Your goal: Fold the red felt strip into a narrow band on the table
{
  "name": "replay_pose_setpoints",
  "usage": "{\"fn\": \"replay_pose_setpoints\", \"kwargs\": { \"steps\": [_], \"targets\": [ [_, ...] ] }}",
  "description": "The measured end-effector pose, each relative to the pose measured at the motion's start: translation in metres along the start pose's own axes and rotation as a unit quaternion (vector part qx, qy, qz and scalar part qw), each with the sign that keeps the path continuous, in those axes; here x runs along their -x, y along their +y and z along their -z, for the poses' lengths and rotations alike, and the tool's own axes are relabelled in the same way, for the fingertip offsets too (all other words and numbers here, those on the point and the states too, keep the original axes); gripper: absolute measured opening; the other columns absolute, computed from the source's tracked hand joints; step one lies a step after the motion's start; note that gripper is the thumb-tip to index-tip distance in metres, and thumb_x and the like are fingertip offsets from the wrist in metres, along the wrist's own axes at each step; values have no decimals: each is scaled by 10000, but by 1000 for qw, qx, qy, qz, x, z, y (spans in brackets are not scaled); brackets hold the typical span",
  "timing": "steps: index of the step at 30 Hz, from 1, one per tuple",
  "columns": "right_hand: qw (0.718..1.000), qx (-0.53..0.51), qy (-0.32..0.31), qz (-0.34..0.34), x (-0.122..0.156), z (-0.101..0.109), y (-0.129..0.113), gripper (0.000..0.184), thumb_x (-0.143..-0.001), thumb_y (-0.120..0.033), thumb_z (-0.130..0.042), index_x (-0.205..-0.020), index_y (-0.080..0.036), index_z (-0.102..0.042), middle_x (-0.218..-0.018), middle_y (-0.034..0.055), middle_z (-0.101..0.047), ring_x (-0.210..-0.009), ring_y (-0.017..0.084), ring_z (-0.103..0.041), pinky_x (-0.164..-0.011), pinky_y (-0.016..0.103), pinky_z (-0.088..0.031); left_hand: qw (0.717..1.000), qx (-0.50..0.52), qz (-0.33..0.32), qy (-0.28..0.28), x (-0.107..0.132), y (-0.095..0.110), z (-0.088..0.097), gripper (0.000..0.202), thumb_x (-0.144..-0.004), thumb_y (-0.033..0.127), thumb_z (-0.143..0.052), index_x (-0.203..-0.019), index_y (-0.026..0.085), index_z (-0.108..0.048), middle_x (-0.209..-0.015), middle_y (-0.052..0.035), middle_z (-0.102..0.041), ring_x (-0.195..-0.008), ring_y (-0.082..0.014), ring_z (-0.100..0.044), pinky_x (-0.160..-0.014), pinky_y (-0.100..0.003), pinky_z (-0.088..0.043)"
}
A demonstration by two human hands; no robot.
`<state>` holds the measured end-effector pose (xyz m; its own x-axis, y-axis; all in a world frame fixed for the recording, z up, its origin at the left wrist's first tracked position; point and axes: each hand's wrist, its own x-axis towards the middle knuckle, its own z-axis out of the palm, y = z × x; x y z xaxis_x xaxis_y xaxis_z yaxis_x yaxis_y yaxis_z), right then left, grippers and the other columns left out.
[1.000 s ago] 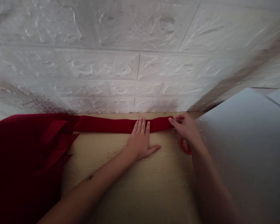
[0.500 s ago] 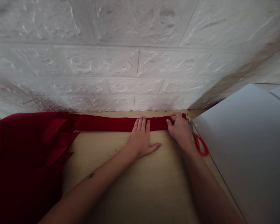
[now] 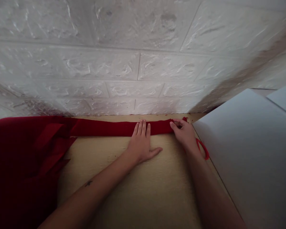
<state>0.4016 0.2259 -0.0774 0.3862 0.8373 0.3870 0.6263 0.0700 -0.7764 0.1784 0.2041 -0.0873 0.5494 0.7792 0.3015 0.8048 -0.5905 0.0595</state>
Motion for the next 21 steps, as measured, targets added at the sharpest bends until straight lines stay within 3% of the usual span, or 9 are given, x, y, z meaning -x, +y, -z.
{"fn": "replay_pose_setpoints", "kwargs": {
  "steps": [7,12,16,18,21],
  "targets": [
    [996,-77,24,28,8,3,-13,399,-836,-555,-605,-981,-194,-693,-949,119,-750,-832,254,-682,-809,427,-561,999,14,35,-4,-8,1,10,960,-977,694,-318,-1606,-23,-204,-1681,-279,-196,-1598,-390,-153,-1318,-528,-198],
    [991,-126,47,26,12,3,-15,368,-811,-550,-639,-929,-204,-683,-894,105,-735,-794,249,-666,-781,421,-553,995,-32,-27,90,-2,-6,27,750,-1028,542,-341,-1532,-10,-398,-1619,-241,-388,-1567,-370,-278,-1276,-520,-318],
    [991,-125,39,27,13,0,-11,381,-810,-554,-641,-933,-199,-695,-888,103,-741,-786,244,-665,-769,409,-549,989,-70,-17,133,16,-36,56,420,-1021,188,-352,-1301,139,-661,-1330,-141,-680,-1255,-280,-622,-1052,-449,-541],
    [991,-123,38,30,12,-1,-10,378,-804,-550,-638,-928,-197,-695,-879,102,-741,-779,243,-667,-765,406,-548,991,-54,-4,122,22,-56,67,362,-1009,177,-392,-1159,174,-721,-1155,-108,-735,-1089,-252,-675,-968,-432,-578],
    [992,-114,45,32,11,-1,-8,361,-804,-535,-624,-914,-199,-695,-856,99,-739,-764,244,-664,-761,406,-547,995,12,7,101,27,-80,68,294,-999,234,-452,-1093,181,-726,-1068,-87,-745,-986,-222,-699,-909,-397,-606]
  ]
}}
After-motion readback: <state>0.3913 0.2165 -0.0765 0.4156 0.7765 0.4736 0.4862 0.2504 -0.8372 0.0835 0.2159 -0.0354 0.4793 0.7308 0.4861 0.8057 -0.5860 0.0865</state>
